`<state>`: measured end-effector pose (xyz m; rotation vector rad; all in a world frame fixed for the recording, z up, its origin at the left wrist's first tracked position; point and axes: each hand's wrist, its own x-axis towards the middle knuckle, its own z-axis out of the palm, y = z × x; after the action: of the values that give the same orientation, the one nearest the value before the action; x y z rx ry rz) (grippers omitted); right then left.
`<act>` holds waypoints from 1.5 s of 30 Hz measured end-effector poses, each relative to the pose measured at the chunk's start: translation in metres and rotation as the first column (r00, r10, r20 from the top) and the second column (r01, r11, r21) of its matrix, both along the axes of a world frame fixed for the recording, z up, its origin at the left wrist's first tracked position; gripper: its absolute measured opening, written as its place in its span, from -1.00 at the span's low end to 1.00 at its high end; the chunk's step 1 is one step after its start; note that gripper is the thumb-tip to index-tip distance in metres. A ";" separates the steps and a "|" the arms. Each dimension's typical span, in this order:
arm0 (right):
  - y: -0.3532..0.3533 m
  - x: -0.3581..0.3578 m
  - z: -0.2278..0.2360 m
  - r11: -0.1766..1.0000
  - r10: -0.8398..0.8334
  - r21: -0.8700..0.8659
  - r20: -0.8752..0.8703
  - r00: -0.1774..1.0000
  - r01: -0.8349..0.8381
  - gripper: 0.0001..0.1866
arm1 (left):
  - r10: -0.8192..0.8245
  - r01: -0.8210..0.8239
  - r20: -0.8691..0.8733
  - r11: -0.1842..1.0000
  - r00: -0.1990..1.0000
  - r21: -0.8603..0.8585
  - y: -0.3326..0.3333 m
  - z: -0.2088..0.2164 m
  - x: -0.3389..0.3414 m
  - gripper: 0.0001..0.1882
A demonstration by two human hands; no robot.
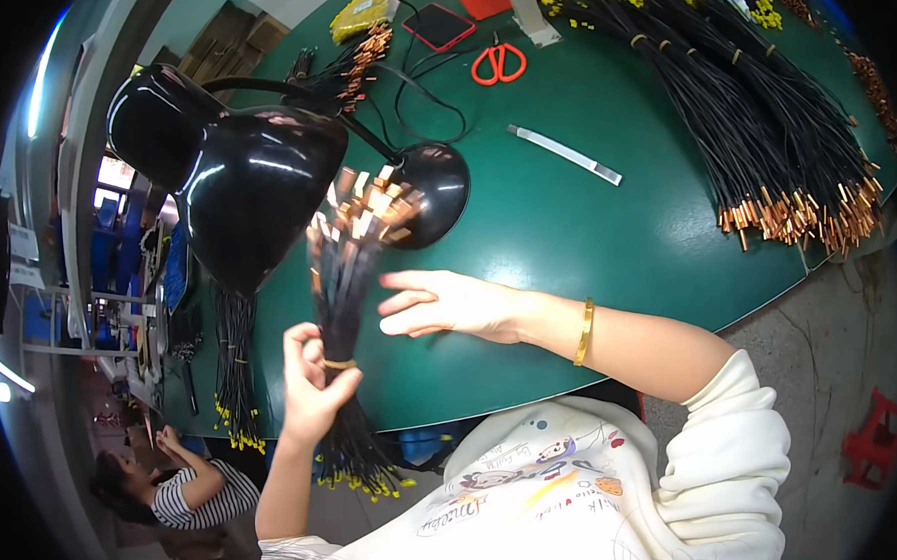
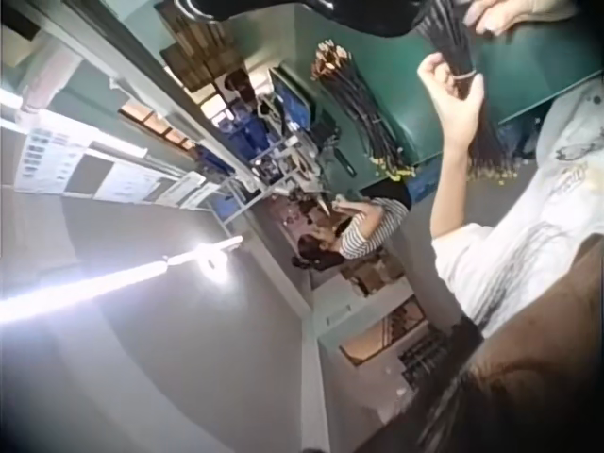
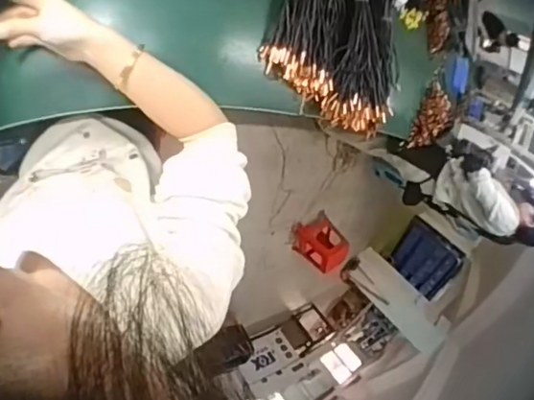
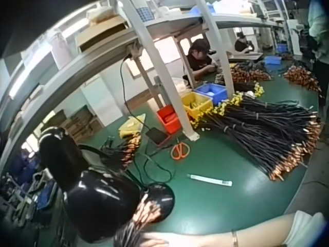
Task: The person bundles wires together by wrapping rubber bands around them by hand and arranges the completed wire bundles on the table.
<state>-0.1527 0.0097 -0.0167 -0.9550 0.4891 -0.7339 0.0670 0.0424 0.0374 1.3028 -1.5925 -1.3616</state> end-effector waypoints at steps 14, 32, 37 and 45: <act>-0.006 -0.010 0.006 0.993 -0.092 -0.093 -0.262 0.961 0.070 -0.66 | 0.021 0.150 -0.323 0.857 0.946 0.494 0.008 -0.030 -0.038 -0.89; 0.006 -0.007 0.012 0.863 -0.403 -0.408 -0.204 0.892 0.297 -0.86 | 0.093 -0.008 -0.244 0.944 0.965 0.330 0.022 -0.029 -0.043 -0.77; -0.009 -0.019 0.021 0.821 -0.522 -0.327 -0.100 0.847 0.468 -0.85 | 0.076 -0.021 -0.173 0.953 0.982 0.303 0.028 -0.028 -0.041 -0.78; 0.000 -0.011 0.017 0.848 -0.319 -0.498 -0.210 0.924 0.179 -0.83 | 0.143 -0.129 -0.071 0.976 0.987 0.176 0.029 -0.031 -0.042 -0.76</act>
<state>-0.1638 0.0101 0.0007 -1.4890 0.7187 -0.9857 0.0251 0.0716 0.0067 1.4094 -1.3298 -1.4720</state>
